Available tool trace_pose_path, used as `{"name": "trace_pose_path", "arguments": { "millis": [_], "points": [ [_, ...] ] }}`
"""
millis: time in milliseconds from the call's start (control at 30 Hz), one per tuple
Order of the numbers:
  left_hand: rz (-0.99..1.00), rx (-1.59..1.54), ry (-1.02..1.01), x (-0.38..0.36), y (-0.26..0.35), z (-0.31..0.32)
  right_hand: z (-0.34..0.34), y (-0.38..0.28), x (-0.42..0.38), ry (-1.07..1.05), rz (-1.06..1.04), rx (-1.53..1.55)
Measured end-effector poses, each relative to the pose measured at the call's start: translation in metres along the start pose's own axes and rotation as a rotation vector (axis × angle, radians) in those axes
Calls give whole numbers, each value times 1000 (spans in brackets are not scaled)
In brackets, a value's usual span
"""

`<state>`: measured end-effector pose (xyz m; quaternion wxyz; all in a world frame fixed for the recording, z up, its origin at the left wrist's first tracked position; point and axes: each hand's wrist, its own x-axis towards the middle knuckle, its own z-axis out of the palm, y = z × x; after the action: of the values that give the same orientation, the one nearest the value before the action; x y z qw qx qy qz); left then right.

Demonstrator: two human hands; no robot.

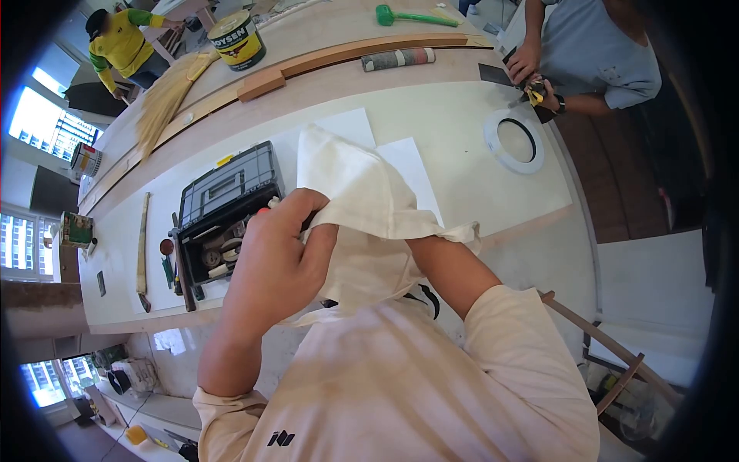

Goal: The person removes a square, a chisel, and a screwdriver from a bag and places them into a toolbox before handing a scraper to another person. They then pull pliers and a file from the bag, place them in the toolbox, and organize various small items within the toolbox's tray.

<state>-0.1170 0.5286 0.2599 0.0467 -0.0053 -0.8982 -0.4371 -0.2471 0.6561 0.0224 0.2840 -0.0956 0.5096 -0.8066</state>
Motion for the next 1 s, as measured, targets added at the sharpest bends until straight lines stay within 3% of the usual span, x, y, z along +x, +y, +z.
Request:
{"name": "trace_pose_path", "arguments": {
  "millis": [533,633,700,800,833,933,1000],
  "points": [
    [-44,198,-4,32,17,22,-11,-4,7,-102,8,134],
    [-50,242,-19,37,18,22,-16,-15,4,-179,140,266],
    [-31,281,-8,42,13,25,-17,-26,-6,-193,341,408],
    [-11,342,17,49,13,33,-17,-37,-30,-252,497,177],
    [24,339,47,49,15,34,-7,-62,-51,-161,556,94],
    [80,295,115,41,18,34,-6,-125,-111,-245,365,-404],
    [68,228,142,32,18,28,-13,-164,-147,-290,360,-476]
  ]
}}
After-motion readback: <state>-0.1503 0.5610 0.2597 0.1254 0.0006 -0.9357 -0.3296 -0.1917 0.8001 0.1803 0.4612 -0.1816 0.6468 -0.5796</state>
